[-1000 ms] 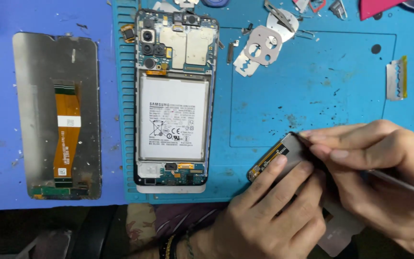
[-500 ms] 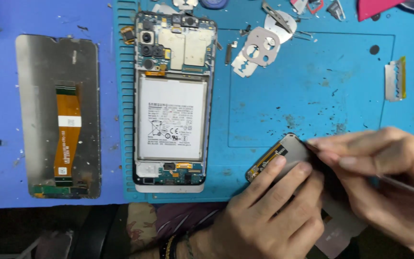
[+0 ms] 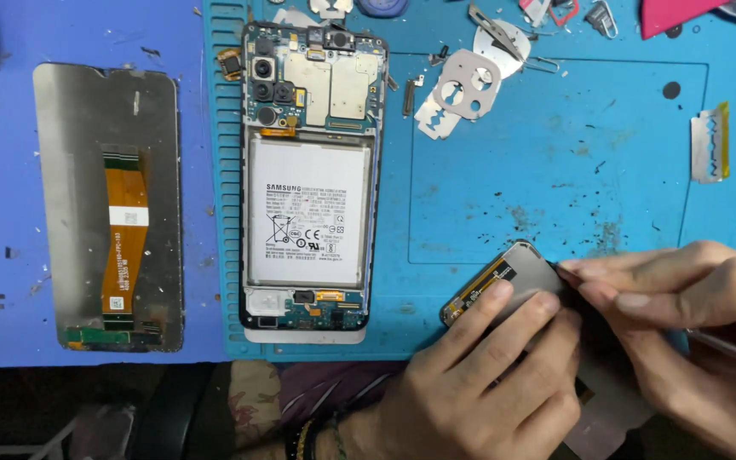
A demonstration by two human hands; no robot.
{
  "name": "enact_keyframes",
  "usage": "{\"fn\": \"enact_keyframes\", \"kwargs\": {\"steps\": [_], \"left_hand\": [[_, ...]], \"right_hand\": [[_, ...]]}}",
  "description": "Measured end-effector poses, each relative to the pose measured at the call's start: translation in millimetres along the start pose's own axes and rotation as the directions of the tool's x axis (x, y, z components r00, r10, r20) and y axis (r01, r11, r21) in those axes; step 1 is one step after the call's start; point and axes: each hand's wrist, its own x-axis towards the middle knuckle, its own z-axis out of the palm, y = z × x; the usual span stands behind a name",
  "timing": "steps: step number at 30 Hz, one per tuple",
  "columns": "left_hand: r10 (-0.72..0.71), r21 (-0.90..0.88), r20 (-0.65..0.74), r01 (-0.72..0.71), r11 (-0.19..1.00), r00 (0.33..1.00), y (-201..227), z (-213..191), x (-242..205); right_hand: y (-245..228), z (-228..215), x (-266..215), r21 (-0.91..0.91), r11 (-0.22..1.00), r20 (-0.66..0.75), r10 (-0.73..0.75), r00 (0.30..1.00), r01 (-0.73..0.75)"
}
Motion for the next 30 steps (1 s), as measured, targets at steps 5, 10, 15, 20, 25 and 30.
{"fn": "enact_keyframes", "kwargs": {"steps": [5,10,15,20,25,30], "left_hand": [[0.005,-0.025,0.007,-0.005,1.000,1.000,1.6,3.4,0.7],[0.002,0.022,0.001,-0.002,1.000,1.000,2.2,4.0,0.2],[0.017,0.014,0.006,-0.017,1.000,1.000,3.0,4.1,2.0],[0.014,0.129,-0.006,-0.013,0.992,1.000,6.9,2.6,1.0],[-0.015,0.078,-0.028,0.017,0.997,1.000,8.2,0.0,4.9],[0.008,0.091,-0.024,-0.006,0.996,1.000,7.3,-1.7,2.4]], "right_hand": [[-1.6,1.3,5.2,0.018,0.993,-0.049,-0.114,0.992,0.115],[13.3,-5.1,-22.9,-0.032,0.999,-0.087,-0.005,0.996,0.002],[9.1,-2.7,-25.7,-0.058,0.998,-0.142,0.011,0.990,-0.020],[-1.2,-9.3,-12.3,-0.036,0.999,-0.023,-0.041,0.999,0.040],[-5.1,-8.5,-5.6,-0.045,0.998,-0.041,-0.041,0.998,0.039],[-13.9,-10.4,10.0,-0.027,0.998,0.020,-0.056,0.998,0.057]]}}
